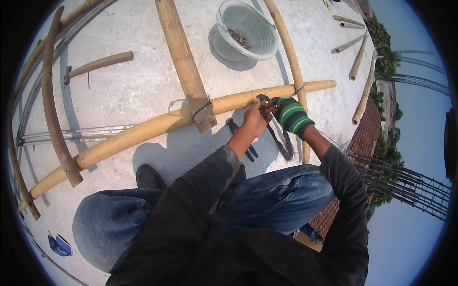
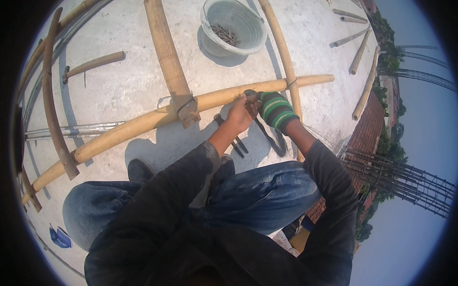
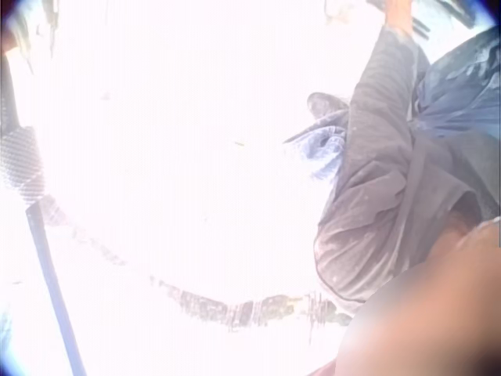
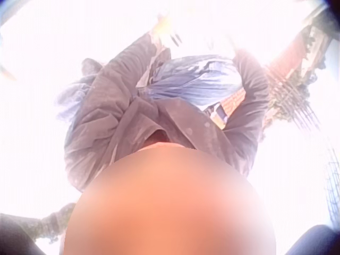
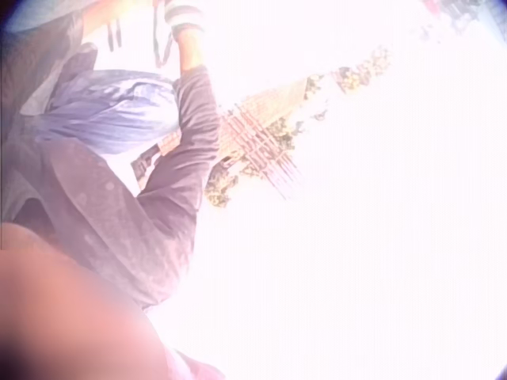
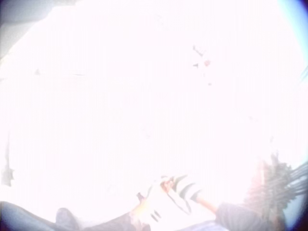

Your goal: The person sits on a rooftop and assembles a bamboo scaffolding structure. They use pliers to twist metal wire around the joints of bamboo poles to secure them together.

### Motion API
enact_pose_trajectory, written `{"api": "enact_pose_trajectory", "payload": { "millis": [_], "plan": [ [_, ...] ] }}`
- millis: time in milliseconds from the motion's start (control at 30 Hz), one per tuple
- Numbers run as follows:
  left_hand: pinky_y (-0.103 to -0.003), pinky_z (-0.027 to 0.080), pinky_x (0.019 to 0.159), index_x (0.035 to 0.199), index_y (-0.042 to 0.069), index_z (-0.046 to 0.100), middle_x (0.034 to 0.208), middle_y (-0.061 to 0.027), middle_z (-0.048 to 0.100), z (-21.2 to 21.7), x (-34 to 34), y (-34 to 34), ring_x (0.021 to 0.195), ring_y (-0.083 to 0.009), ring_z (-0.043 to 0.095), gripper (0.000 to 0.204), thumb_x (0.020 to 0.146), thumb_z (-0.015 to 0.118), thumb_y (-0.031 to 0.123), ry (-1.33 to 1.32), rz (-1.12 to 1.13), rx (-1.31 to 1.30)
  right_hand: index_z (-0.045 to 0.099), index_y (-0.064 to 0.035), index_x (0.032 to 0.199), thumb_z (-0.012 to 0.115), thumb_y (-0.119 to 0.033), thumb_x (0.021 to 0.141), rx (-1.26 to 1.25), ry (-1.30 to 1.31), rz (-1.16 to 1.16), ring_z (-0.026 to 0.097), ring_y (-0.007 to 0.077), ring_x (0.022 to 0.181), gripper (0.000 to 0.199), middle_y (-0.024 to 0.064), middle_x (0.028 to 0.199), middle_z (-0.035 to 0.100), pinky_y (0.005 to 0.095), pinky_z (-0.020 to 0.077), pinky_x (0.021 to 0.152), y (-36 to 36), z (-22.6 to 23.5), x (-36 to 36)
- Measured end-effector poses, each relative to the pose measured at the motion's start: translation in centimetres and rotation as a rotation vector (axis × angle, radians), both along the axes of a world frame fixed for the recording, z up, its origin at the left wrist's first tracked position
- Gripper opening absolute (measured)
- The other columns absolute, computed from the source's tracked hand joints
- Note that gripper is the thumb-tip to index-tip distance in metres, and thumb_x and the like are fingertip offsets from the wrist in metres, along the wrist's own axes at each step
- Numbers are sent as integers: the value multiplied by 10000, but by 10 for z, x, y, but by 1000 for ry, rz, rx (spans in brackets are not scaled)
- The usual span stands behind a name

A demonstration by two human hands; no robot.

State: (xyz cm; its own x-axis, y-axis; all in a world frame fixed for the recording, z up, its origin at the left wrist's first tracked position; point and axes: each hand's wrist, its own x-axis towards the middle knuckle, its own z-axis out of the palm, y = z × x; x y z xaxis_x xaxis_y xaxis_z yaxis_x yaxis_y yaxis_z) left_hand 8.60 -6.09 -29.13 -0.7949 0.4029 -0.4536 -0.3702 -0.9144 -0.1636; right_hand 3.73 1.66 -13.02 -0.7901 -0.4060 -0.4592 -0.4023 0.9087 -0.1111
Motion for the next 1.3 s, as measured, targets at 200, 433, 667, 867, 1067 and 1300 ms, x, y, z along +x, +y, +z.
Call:
{"api": "enact_pose_trajectory", "payload": {
  "millis": [200,433,667,867,1067,1300],
  "plan": [
    [-303,482,675,1098,83,637,1009,-57,682,30,2,-7,768,-140,555,453,1156,447,490,-53,-117,-329,778,-67,1110,664,-211,998,-71,-29,-8,746,358,866,215,207,922,766,446,572,805,7,9,-13],
    [-293,510,724,1133,28,770,1008,-43,680,92,-49,-62,816,-128,596,593,1125,488,549,329,87,-889,734,-7,1226,556,-230,1092,-421,90,-212,732,354,828,315,270,918,744,435,553,788,-11,39,-12],
    [-393,527,1018,1509,18,506,1323,-135,613,152,-49,-79,1174,-229,637,860,1046,493,743,635,101,-742,676,1,1252,544,-254,1128,-1232,55,-582,509,56,679,313,-40,785,582,242,443,624,-51,59,-17],
    [-298,628,626,1163,4,629,757,-37,603,206,4,-35,588,-105,598,572,1164,337,497,544,-183,-841,648,-39,1218,548,-226,1106,-1479,422,-810,403,43,542,240,-68,693,483,244,347,460,-49,91,-61],
    [-293,619,611,1205,66,612,778,47,579,202,10,-39,618,-70,624,310,1129,587,365,676,-463,-223,684,-23,1190,535,-175,1085,-1498,734,-829,403,47,503,237,-70,672,476,254,357,422,0,104,-87],
    [-210,434,517,1037,116,569,738,70,458,187,15,-22,551,-41,425,420,1124,524,525,503,-359,154,761,-37,1100,534,-214,1043,-890,1090,-726,704,249,867,294,140,915,750,408,536,844,22,80,-123]
  ]
}}
